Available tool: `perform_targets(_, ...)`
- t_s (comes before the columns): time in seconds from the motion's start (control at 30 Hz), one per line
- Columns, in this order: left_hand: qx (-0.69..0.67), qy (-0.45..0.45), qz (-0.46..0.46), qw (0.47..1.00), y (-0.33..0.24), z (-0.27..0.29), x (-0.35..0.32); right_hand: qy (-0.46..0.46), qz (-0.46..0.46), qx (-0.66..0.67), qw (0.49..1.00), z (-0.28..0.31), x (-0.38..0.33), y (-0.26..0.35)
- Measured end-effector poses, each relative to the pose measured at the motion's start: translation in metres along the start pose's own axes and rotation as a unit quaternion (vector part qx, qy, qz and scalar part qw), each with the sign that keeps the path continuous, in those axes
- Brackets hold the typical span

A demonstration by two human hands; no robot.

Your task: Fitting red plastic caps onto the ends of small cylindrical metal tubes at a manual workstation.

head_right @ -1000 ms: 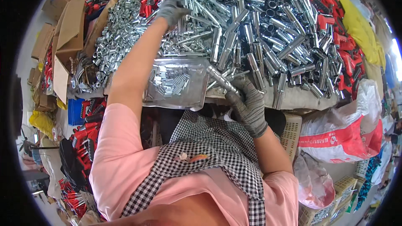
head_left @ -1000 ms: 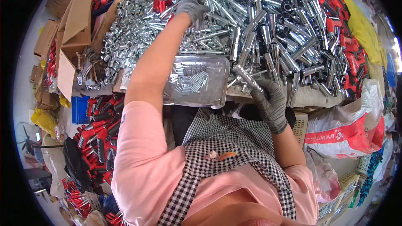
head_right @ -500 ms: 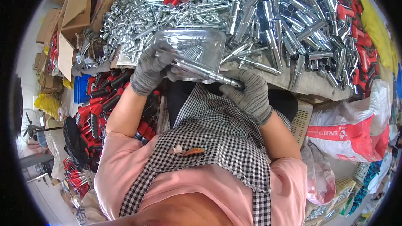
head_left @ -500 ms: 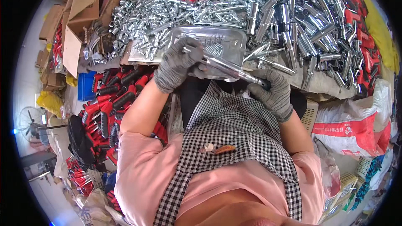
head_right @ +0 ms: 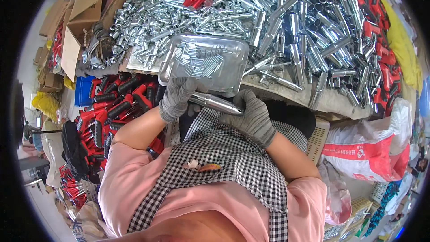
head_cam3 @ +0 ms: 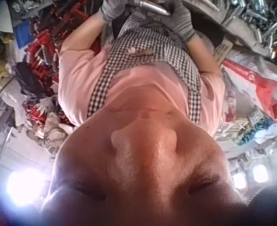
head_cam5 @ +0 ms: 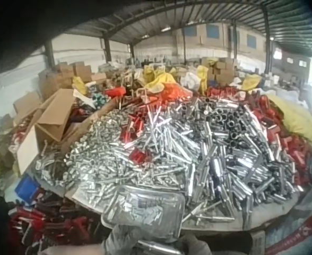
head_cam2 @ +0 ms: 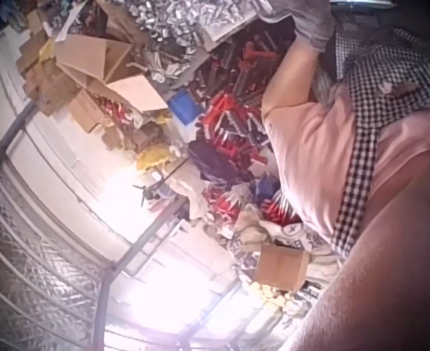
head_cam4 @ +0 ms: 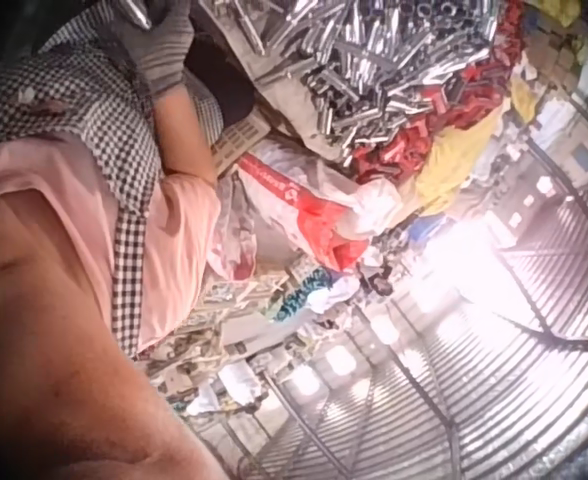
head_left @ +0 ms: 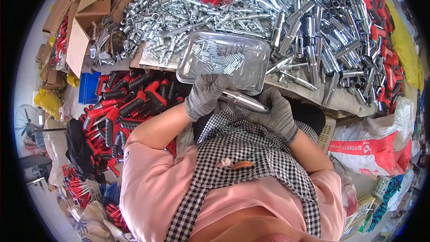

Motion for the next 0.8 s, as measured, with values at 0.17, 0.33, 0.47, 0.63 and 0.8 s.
perform_targets(0.17, -0.005, 0.006, 0.007, 1.000, -0.003, 0.000, -0.008, -0.005, 0.000, 0.004, 1.000, 0.003, 0.001, 0.005)
perform_targets(0.33, -0.007, 0.012, 0.007, 1.000, -0.003, 0.004, -0.004, -0.013, -0.007, -0.011, 1.000, 0.004, -0.002, 0.010)
perform_targets(0.47, 0.003, 0.016, 0.027, 1.000, -0.011, 0.006, 0.002, -0.059, 0.031, 0.202, 0.977, 0.003, 0.000, 0.008)
perform_targets(0.63, 0.065, 0.014, -0.061, 0.996, 0.007, -0.004, 0.011, -0.024, 0.050, 0.056, 0.997, 0.008, 0.009, 0.026)
perform_targets(0.8, 0.107, 0.016, -0.015, 0.994, -0.006, -0.006, 0.020, 0.077, 0.038, 0.002, 0.996, 0.021, 0.025, 0.030)
Point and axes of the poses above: each hand's wrist, its own x-axis towards the middle knuckle, its own z-axis out of the back of the hand, y = z × x, the point moved 1 cm from there along x, towards the middle knuckle, and after that the axes turned 14 degrees about -x, right-handed, at the moved point
